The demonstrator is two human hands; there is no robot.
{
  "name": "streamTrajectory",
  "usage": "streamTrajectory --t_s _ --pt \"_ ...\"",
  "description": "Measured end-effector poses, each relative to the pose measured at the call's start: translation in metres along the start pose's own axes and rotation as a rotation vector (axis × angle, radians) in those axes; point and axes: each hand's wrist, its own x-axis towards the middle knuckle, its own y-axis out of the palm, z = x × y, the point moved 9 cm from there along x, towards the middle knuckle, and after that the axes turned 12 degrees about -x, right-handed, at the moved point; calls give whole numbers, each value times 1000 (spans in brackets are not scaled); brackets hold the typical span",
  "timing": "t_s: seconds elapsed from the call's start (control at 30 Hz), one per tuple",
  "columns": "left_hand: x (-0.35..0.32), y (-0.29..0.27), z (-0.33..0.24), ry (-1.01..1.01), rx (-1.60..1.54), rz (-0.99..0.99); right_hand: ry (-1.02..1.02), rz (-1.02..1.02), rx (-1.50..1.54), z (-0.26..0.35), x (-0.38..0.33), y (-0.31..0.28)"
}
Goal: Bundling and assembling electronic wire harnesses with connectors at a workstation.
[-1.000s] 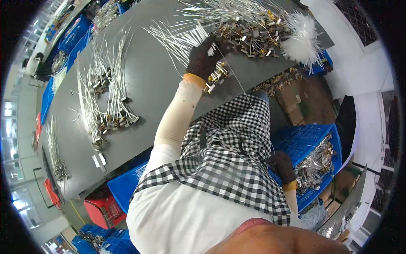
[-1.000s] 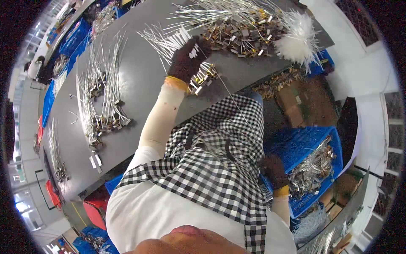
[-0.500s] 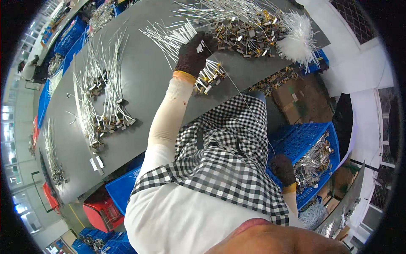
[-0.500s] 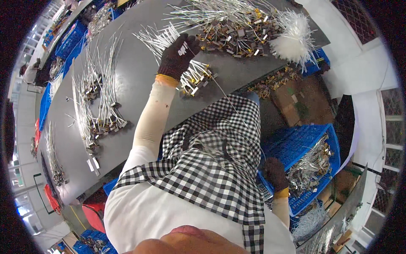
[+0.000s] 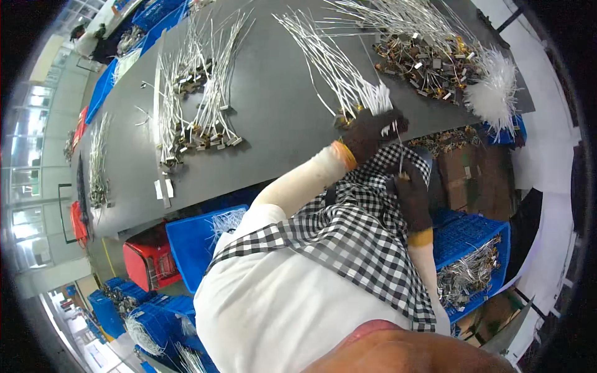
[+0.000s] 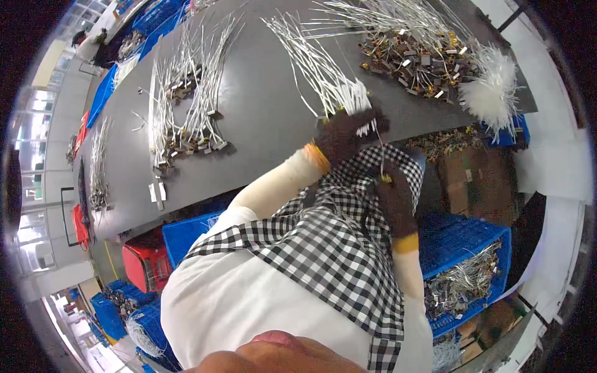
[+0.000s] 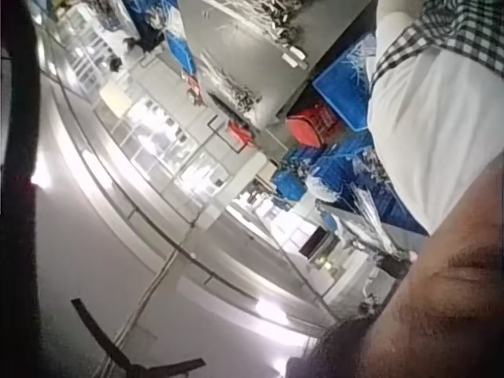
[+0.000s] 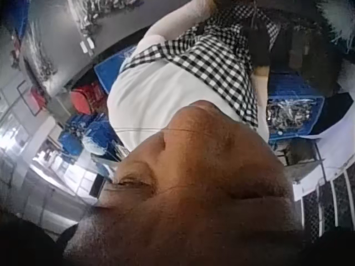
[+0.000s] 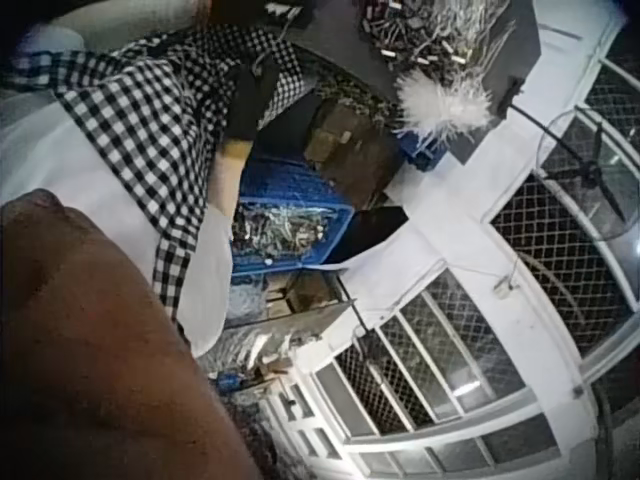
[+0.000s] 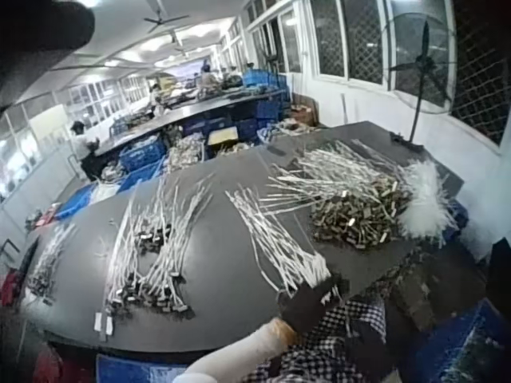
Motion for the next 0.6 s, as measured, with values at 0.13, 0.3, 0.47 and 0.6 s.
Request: streamTrajectory --t_s 0.13,0.3,0.47,0.6 --pt "-25 7 -11 11 50 -7 -367 -212 -267 28 42 18" --pt "-13 -43 12 -307 80 -7 -206 -9 15 37 50 37" --pt "-20 -43 45 -468 -515 -237 -358 -71 86 88 57 32" --pt "2 -48 31 -296 -77 -63 -105 34 119 74 85 41"
